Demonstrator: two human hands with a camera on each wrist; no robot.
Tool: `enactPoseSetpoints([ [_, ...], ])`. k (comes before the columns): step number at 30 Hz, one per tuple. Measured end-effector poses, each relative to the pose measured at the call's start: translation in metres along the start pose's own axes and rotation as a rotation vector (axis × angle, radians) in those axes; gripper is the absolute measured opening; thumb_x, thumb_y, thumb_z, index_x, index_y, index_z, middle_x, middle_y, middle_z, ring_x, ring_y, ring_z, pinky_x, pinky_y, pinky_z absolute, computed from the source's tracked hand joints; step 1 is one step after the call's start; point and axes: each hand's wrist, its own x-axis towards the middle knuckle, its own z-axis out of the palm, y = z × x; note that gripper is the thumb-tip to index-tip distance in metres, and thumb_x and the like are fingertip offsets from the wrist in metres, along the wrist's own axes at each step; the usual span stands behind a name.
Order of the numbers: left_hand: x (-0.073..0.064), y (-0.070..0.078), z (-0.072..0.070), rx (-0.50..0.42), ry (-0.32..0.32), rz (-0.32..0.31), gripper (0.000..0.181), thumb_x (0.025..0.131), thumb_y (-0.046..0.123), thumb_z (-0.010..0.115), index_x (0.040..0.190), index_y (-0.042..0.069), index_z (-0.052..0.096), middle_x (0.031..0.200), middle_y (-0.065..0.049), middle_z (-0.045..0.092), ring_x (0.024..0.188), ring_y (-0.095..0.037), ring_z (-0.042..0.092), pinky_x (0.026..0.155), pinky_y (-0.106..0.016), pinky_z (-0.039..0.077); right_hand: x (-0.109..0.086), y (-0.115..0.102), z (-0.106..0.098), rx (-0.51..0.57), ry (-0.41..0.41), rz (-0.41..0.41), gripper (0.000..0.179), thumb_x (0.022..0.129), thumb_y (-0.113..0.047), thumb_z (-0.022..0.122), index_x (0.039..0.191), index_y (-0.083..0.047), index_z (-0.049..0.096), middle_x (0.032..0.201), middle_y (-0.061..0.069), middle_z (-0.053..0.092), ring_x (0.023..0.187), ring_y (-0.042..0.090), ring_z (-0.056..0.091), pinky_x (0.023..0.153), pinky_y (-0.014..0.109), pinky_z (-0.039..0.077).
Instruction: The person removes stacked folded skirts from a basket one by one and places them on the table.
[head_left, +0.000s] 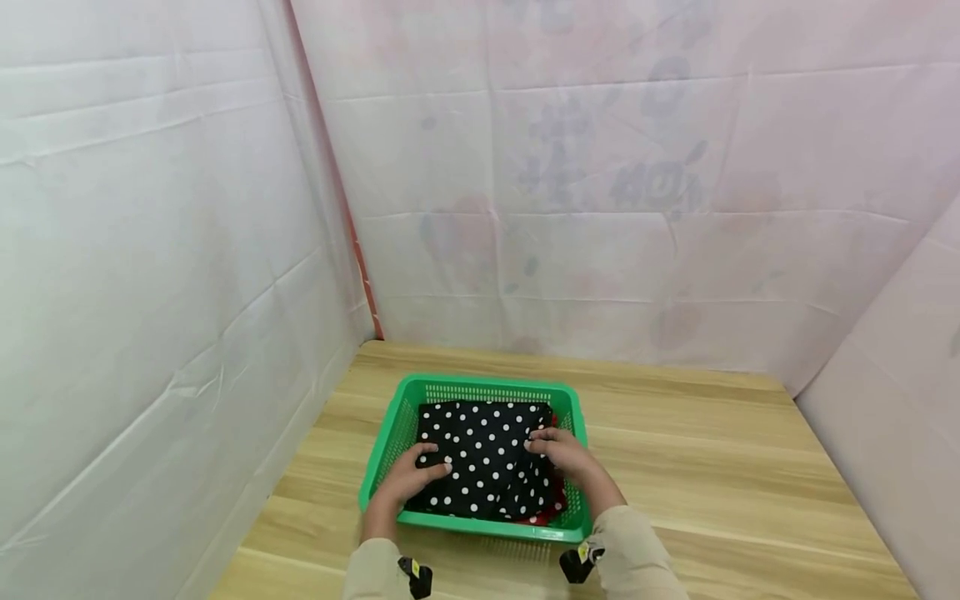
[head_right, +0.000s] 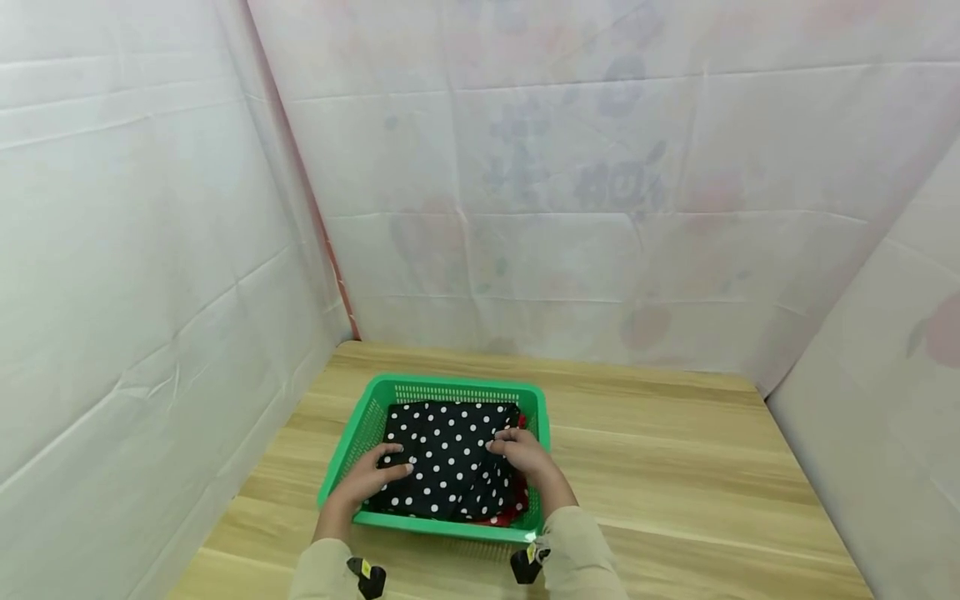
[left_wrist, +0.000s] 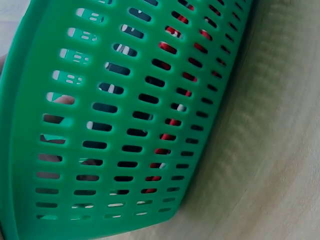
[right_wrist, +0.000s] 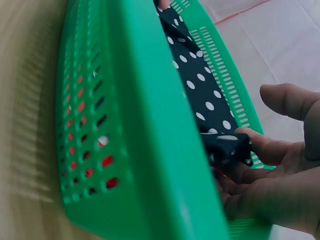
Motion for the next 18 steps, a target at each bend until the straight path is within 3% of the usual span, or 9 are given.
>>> enactPoseSetpoints([
  [6,0.003,-0.003,0.0,-0.091,-0.004,0.017,0.06,0.071,0.037,0.067,0.118,0.008,0.046,0.12,-0.018,0.041,0.09,-0.026,0.048,0.07,-0.038,0.043,0.002,0.008,0.004,0.113,-0.029,0.037,0.053,0.08,-0.016,0.058,0.123,0.006,0.036,0.113,0.02,0.042,0.099,0.034,0.045,0.075,0.045,0.042],
  [10,0.004,-0.003,-0.001,-0.111,-0.03,0.046,0.063,0.071,0.033,0.069,0.124,0.01,0.043,0.126,-0.018,0.036,0.091,-0.025,0.047,0.07,-0.035,0.042,0.003,0.013,0.006,0.08,-0.028,0.027,0.054,0.079,-0.015,0.059,0.125,0.004,0.037,0.119,0.024,0.038,0.098,0.034,0.045,0.073,0.042,0.043],
  [14,0.003,-0.002,-0.002,-0.15,-0.071,0.053,0.059,0.072,0.015,0.067,0.125,0.009,0.041,0.121,-0.021,0.037,0.071,-0.02,0.05,0.061,-0.033,0.043,0.004,0.017,0.008,0.048,-0.031,0.018,0.058,0.077,-0.014,0.061,0.127,0.002,0.036,0.122,0.026,0.034,0.099,0.033,0.044,0.073,0.041,0.043],
  [18,0.002,0.0,-0.004,-0.213,-0.102,0.045,0.061,0.068,-0.004,0.059,0.125,0.005,0.04,0.12,-0.024,0.034,0.06,-0.018,0.047,0.053,-0.031,0.043,0.004,0.019,0.008,0.04,-0.023,-0.011,0.058,0.075,-0.003,0.058,0.128,0.0,0.035,0.126,0.027,0.027,0.095,0.032,0.045,0.067,0.037,0.045],
])
